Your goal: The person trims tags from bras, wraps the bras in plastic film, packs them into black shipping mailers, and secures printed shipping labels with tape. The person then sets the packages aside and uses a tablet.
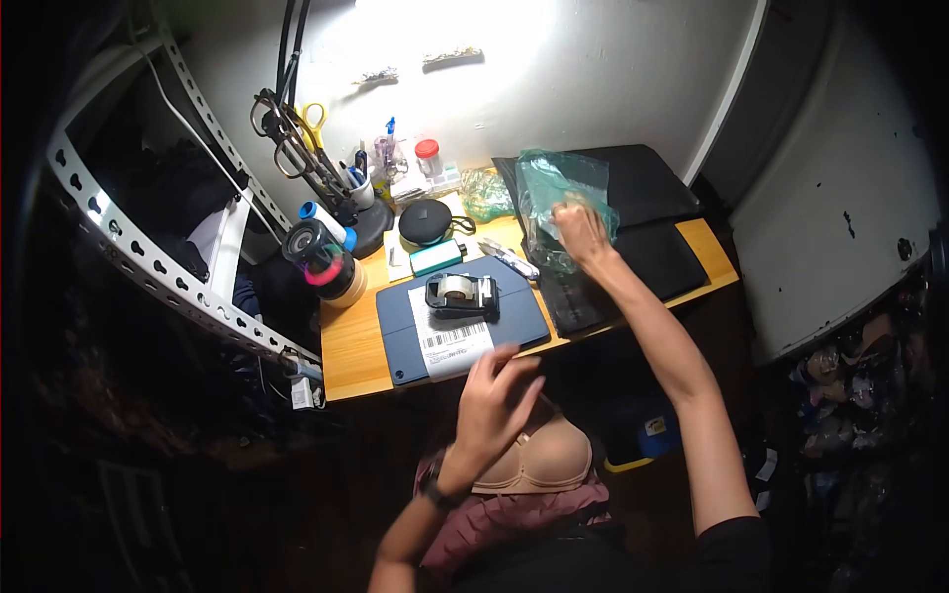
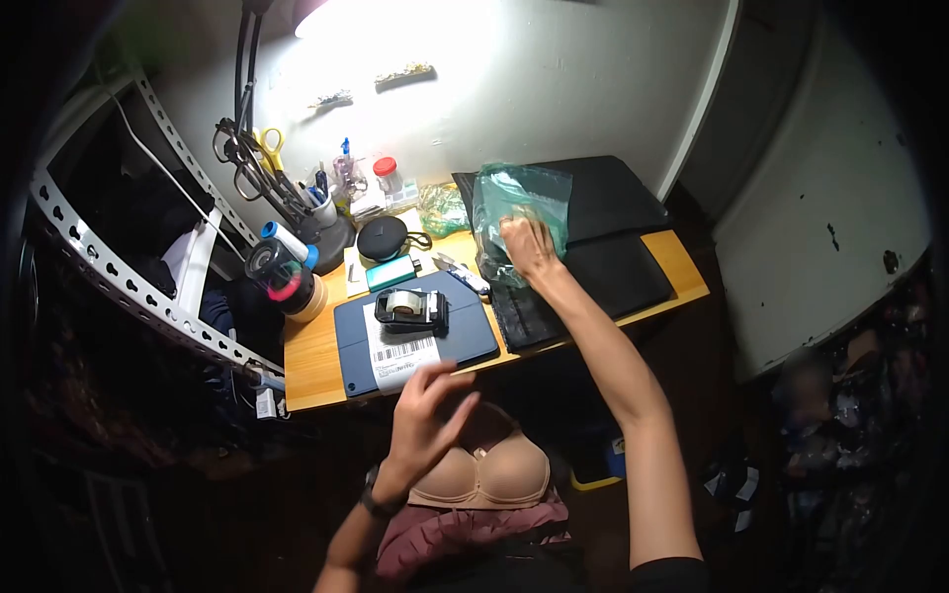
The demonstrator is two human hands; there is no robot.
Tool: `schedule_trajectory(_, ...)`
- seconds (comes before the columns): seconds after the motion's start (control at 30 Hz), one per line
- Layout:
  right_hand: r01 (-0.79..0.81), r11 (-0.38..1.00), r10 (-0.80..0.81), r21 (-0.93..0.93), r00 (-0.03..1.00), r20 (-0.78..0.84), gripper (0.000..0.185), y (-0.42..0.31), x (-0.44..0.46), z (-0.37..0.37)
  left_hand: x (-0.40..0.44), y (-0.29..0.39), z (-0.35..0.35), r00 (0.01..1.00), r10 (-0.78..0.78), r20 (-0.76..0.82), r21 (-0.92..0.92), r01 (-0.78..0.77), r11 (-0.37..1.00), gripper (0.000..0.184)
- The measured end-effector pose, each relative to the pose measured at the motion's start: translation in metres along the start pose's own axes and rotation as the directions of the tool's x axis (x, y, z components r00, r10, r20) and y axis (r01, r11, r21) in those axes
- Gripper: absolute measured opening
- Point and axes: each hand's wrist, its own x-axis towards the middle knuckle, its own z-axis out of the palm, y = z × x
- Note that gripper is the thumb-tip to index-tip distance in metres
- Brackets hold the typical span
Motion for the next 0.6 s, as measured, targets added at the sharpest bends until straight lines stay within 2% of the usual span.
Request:
schedule_trajectory(0.03,0.008,1.000,-0.008,-0.003,1.000,-0.002,0.007,0.001,0.005,-0.011,0.024,-0.003,0.012,0.998,0.058,-0.032,-0.010,-0.058,0.998,0.026)
schedule_trajectory(0.1,0.154,0.988,-0.152,0.012,0.983,-0.108,0.008,0.002,0.018,-0.036,0.076,-0.009,0.038,0.994,0.104,-0.045,0.047,-0.102,0.994,0.026)
schedule_trajectory(0.17,0.199,0.980,-0.200,-0.022,0.978,-0.064,0.006,0.002,0.032,-0.063,0.128,-0.029,0.070,0.988,-0.068,0.141,-0.015,0.071,0.997,0.037)
schedule_trajectory(0.23,0.033,0.977,-0.070,0.209,0.982,0.173,0.010,0.001,0.042,-0.091,0.165,-0.044,0.095,0.982,-0.173,0.073,-0.034,0.176,0.984,0.052)
schedule_trajectory(0.27,0.039,0.959,-0.043,0.281,0.999,0.008,0.012,0.005,0.047,-0.094,0.176,-0.051,0.102,0.990,-0.142,0.019,-0.055,0.143,0.988,0.055)
schedule_trajectory(0.3,0.010,0.973,0.042,0.232,0.975,-0.217,0.012,0.010,0.055,-0.097,0.186,-0.051,0.104,0.993,-0.112,-0.033,-0.074,0.110,0.991,0.059)
schedule_trajectory(0.37,0.126,0.964,-0.040,0.234,0.940,-0.339,0.012,0.019,0.059,-0.101,0.198,-0.056,0.106,0.991,-0.118,-0.062,-0.064,0.114,0.991,0.057)
schedule_trajectory(0.4,0.118,0.964,-0.032,0.239,0.942,-0.335,0.012,0.019,0.057,-0.104,0.202,-0.058,0.104,0.991,-0.130,-0.044,-0.065,0.127,0.990,0.060)
schedule_trajectory(0.47,-0.017,0.975,0.109,0.223,0.907,-0.406,0.012,0.020,0.062,-0.121,0.209,-0.057,0.099,0.991,-0.135,-0.025,-0.063,0.133,0.989,0.064)
schedule_trajectory(0.5,-0.057,0.953,0.210,0.298,0.833,-0.512,0.013,0.025,0.068,-0.129,0.211,-0.055,0.097,0.991,-0.102,-0.084,-0.036,0.099,0.994,0.072)
schedule_trajectory(0.53,-0.036,0.939,0.199,0.341,0.869,-0.454,0.014,0.027,0.071,-0.135,0.211,-0.053,0.095,0.987,-0.069,-0.144,-0.007,0.069,0.998,0.081)
schedule_trajectory(0.57,-0.027,0.922,0.191,0.387,0.899,-0.393,0.014,0.029,0.071,-0.139,0.209,-0.050,0.095,0.988,-0.071,-0.141,-0.007,0.070,0.998,0.081)
schedule_trajectory(0.6,-0.033,0.896,0.254,0.443,0.855,-0.452,0.016,0.026,0.071,-0.144,0.207,-0.038,0.089,0.990,-0.103,-0.096,0.007,0.104,0.995,0.086)
